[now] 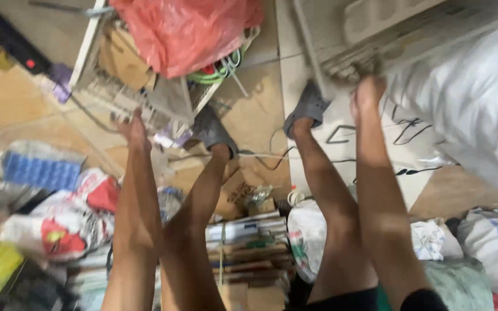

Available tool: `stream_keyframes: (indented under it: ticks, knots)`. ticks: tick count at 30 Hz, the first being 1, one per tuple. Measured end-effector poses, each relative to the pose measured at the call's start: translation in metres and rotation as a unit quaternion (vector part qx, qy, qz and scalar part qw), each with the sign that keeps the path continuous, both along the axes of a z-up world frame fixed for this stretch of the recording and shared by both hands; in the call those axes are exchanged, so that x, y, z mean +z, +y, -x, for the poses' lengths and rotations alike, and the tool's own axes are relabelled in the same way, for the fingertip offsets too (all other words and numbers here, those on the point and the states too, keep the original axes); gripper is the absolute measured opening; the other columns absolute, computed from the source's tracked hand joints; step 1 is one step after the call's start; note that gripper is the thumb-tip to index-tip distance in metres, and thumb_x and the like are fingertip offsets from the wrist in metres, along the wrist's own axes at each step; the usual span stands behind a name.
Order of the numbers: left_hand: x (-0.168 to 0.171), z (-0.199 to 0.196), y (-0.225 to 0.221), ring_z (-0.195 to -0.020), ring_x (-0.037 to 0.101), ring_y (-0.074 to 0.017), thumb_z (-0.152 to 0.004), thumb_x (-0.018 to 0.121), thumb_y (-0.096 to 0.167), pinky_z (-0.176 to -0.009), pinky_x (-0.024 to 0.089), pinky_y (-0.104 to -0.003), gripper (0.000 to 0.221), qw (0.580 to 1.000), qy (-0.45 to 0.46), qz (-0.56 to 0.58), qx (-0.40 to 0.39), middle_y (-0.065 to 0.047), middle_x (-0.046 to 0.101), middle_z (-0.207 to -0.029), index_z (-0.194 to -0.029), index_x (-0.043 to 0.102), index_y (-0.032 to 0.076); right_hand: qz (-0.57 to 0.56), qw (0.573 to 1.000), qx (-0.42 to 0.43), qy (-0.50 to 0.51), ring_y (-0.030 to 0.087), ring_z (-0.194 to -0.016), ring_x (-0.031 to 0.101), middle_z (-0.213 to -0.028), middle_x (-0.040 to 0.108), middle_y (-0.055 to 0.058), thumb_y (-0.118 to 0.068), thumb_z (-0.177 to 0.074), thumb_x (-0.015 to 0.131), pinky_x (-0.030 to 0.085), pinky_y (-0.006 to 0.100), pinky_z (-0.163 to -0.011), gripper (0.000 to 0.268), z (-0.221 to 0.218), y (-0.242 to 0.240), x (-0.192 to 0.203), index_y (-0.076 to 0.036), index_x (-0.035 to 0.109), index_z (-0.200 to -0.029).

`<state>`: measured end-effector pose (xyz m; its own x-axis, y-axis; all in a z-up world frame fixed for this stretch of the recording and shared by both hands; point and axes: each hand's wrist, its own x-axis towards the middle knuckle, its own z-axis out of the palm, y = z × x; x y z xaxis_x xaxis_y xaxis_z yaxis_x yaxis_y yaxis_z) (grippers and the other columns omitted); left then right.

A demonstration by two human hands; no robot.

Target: The person sorts through various plastic items in a cluttered room, picking up plastic bottles, caps, and bags. They move items between different containers and bags, including a yellow crate and white sacks, while organizing the recyclables.

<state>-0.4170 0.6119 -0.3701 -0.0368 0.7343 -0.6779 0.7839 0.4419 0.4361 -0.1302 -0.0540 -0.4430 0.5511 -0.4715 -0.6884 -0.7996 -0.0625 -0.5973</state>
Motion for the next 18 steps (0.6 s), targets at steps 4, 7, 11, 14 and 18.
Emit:
stream_keyframes:
  ticks: [4,7,11,14,18]
  knots:
    - [-0.028,-0.015,0.001,-0.096,0.061,-0.0264,-0.084,0.078,0.008,-0.075,0.052,-0.041,0.069,0.999,-0.023,-0.024,0.040,-0.016,0.065,-0.125,-0.141,0.040,0.006,-0.069,0.996,0.055,0.016,0.020,-0.065,0.056,-0.122,0.074,0.014,-0.005,-0.101,0.060,0.032,0.032,-0.041,0.043,-0.015,0.127,0.173,-0.002,0.056,-0.144]
    - [-0.054,0.008,0.004,-0.089,0.068,-0.0217,-0.085,0.075,0.002,-0.070,0.058,-0.037,0.054,0.997,-0.059,0.013,0.052,-0.009,0.070,-0.117,-0.134,0.051,0.005,-0.243,0.968,-0.044,-0.055,0.032,-0.116,0.075,-0.148,0.053,0.011,0.011,-0.089,0.045,0.068,0.049,-0.081,0.065,0.013,0.138,0.196,-0.004,0.040,-0.153]
    - [-0.108,0.050,0.023,-0.080,0.066,-0.0162,-0.089,0.075,0.000,-0.065,0.054,-0.034,0.040,0.992,-0.099,0.035,0.068,-0.005,0.071,-0.105,-0.126,0.061,0.007,-0.256,0.963,-0.088,-0.019,0.055,-0.110,0.065,-0.145,0.051,0.032,0.008,-0.095,0.048,0.059,0.063,-0.086,0.063,0.016,0.147,0.183,-0.005,0.030,-0.154]
    - [-0.100,0.070,0.028,-0.069,0.060,-0.0154,-0.089,0.075,0.001,-0.056,0.046,-0.034,0.026,0.996,-0.042,0.078,0.029,-0.005,0.068,-0.092,-0.113,0.066,0.005,-0.253,0.964,-0.072,-0.044,0.052,-0.116,0.066,-0.145,0.052,0.029,0.009,-0.095,0.049,0.058,0.062,-0.087,0.065,0.022,0.136,0.176,-0.003,0.031,-0.155]
    - [-0.045,0.031,0.029,-0.055,0.054,-0.0131,-0.084,0.074,-0.001,-0.045,0.040,-0.032,0.013,0.994,-0.044,0.101,0.027,-0.003,0.064,-0.076,-0.088,0.064,0.006,-0.234,0.964,-0.049,-0.115,0.045,-0.127,0.066,-0.148,0.057,0.033,0.015,-0.103,0.056,0.062,0.056,-0.099,0.060,0.023,0.102,0.138,0.011,0.039,-0.160]
